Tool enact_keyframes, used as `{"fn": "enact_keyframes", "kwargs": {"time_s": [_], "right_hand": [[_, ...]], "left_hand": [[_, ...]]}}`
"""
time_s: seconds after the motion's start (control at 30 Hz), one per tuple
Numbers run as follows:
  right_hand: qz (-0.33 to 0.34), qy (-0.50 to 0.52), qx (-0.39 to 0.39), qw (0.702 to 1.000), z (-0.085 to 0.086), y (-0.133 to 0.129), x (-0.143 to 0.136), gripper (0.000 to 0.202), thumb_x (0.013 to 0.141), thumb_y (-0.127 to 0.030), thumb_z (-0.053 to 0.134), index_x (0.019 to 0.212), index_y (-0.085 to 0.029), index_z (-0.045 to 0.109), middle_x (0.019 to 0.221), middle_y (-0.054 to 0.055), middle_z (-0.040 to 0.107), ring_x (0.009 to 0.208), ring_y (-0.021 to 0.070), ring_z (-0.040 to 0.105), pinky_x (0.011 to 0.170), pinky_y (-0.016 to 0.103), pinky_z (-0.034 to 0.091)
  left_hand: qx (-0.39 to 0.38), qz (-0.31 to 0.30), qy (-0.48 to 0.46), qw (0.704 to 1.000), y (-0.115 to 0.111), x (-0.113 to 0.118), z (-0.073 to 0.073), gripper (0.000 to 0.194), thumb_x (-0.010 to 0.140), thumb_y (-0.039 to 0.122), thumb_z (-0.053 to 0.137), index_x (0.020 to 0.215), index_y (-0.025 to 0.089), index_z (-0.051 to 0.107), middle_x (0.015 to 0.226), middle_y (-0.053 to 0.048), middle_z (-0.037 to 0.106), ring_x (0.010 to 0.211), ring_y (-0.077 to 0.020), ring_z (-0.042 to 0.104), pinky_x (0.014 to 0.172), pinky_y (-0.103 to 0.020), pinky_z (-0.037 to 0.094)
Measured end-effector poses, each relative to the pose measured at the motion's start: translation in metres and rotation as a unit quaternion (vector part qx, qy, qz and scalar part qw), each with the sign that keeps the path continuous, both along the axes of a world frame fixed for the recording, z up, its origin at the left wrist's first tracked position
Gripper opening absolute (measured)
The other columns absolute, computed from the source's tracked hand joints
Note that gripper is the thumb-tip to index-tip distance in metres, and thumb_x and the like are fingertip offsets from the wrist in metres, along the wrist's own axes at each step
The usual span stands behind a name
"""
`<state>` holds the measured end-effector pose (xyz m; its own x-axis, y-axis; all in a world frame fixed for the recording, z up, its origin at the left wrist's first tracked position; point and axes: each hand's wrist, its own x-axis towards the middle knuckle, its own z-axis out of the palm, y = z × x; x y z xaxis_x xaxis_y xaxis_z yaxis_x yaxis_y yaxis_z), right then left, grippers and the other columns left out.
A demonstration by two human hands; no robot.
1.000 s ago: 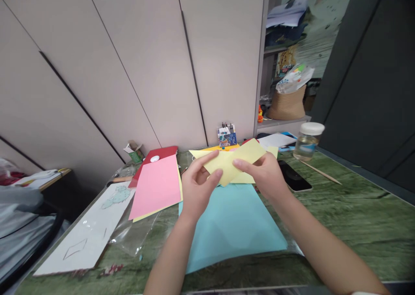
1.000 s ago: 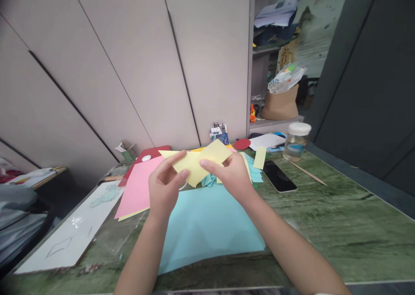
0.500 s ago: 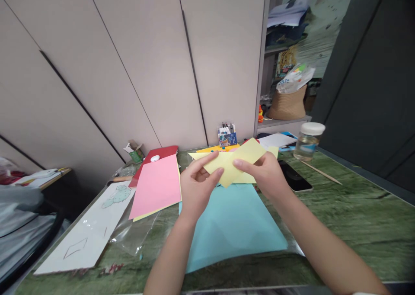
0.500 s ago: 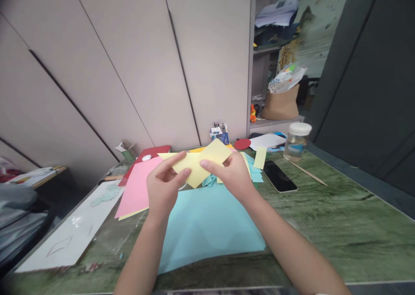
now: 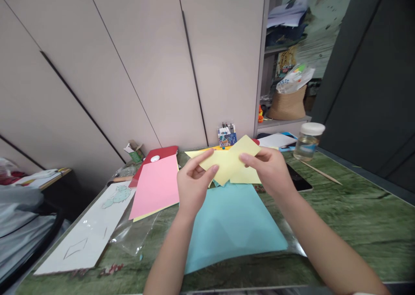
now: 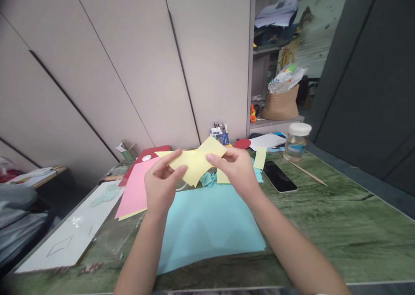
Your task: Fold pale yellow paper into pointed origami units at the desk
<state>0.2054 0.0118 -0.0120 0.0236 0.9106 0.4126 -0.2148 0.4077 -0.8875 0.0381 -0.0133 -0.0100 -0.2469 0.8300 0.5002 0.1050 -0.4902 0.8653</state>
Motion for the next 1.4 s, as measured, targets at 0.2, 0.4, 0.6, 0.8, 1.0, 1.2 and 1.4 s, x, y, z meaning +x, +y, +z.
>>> {"fn": "enact_keyframes", "kwargs": {"time_s": [0.2, 0.4, 0.6, 0.8, 1.0, 1.2, 1.4], "right_hand": [[-0.049, -0.001, 0.041, 0.998, 0.001, 0.005, 0.011, 0.029, 0.067, -0.036, 0.075, 0.048, -0.02, 0.059, 0.053, -0.002, 0.055, 0.056, 0.012, 0.048, 0.055, 0.026, 0.038], [-0.056, -0.008, 0.067, 0.996, 0.0, 0.007, 0.014, 0.029, 0.074, -0.036, 0.07, 0.052, -0.02, 0.059, 0.055, -0.002, 0.052, 0.057, 0.0129, 0.046, 0.058, 0.027, 0.037], [-0.124, -0.052, 0.125, 0.983, 0.0, 0.003, 0.011, 0.035, 0.081, -0.039, 0.06, 0.053, -0.02, 0.053, 0.057, -0.001, 0.05, 0.059, 0.0144, 0.047, 0.06, 0.029, 0.036], [-0.228, -0.128, 0.172, 0.95, 0.001, -0.003, 0.004, 0.035, 0.089, -0.034, 0.051, 0.058, -0.02, 0.043, 0.059, -0.002, 0.044, 0.059, 0.0134, 0.042, 0.059, 0.028, 0.033], [-0.301, -0.139, 0.232, 0.914, -0.006, 0.004, -0.003, 0.032, 0.09, -0.029, 0.049, 0.06, -0.021, 0.037, 0.062, -0.002, 0.039, 0.06, 0.014, 0.038, 0.058, 0.029, 0.03], [-0.185, -0.077, 0.219, 0.955, -0.006, 0.01, 0.002, 0.035, 0.091, -0.034, 0.044, 0.06, -0.021, 0.047, 0.061, 0.0, 0.046, 0.061, 0.0155, 0.045, 0.06, 0.03, 0.034], [-0.042, -0.001, 0.159, 0.986, -0.008, 0.014, 0.004, 0.035, 0.089, -0.039, 0.048, 0.06, -0.02, 0.057, 0.063, 0.001, 0.055, 0.065, 0.0169, 0.052, 0.065, 0.031, 0.039]], "left_hand": [[-0.018, 0.003, 0.009, 1.0, 0.002, -0.004, 0.001, 0.039, 0.063, 0.029, 0.078, 0.1, 0.022, 0.073, 0.051, 0.007, 0.035, 0.049, -0.0071, 0.033, 0.046, -0.021, 0.037], [-0.029, 0.004, 0.0, 1.0, 0.0, -0.003, 0.003, 0.038, 0.063, 0.027, 0.077, 0.1, 0.021, 0.073, 0.051, 0.008, 0.032, 0.049, -0.0071, 0.029, 0.045, -0.021, 0.033], [-0.028, -0.002, 0.003, 1.0, 0.002, -0.004, 0.002, 0.039, 0.063, 0.029, 0.077, 0.101, 0.022, 0.072, 0.05, 0.008, 0.031, 0.049, -0.0073, 0.029, 0.045, -0.021, 0.033], [-0.039, -0.011, 0.005, 0.999, 0.002, -0.004, 0.002, 0.04, 0.063, 0.032, 0.077, 0.102, 0.022, 0.072, 0.049, 0.008, 0.03, 0.049, -0.0076, 0.028, 0.045, -0.022, 0.031], [-0.044, -0.008, 0.0, 0.999, 0.0, 0.001, 0.003, 0.038, 0.064, 0.031, 0.077, 0.101, 0.023, 0.073, 0.052, 0.007, 0.031, 0.051, -0.0076, 0.029, 0.047, -0.021, 0.032], [-0.037, 0.004, -0.001, 0.999, -0.001, 0.0, 0.004, 0.037, 0.064, 0.03, 0.076, 0.101, 0.022, 0.073, 0.053, 0.006, 0.036, 0.051, -0.0078, 0.032, 0.048, -0.021, 0.036], [-0.053, 0.004, -0.019, 0.998, -0.001, -0.001, 0.005, 0.041, 0.065, 0.031, 0.076, 0.105, 0.022, 0.071, 0.052, 0.007, 0.033, 0.05, -0.0071, 0.03, 0.047, -0.021, 0.034]]}}
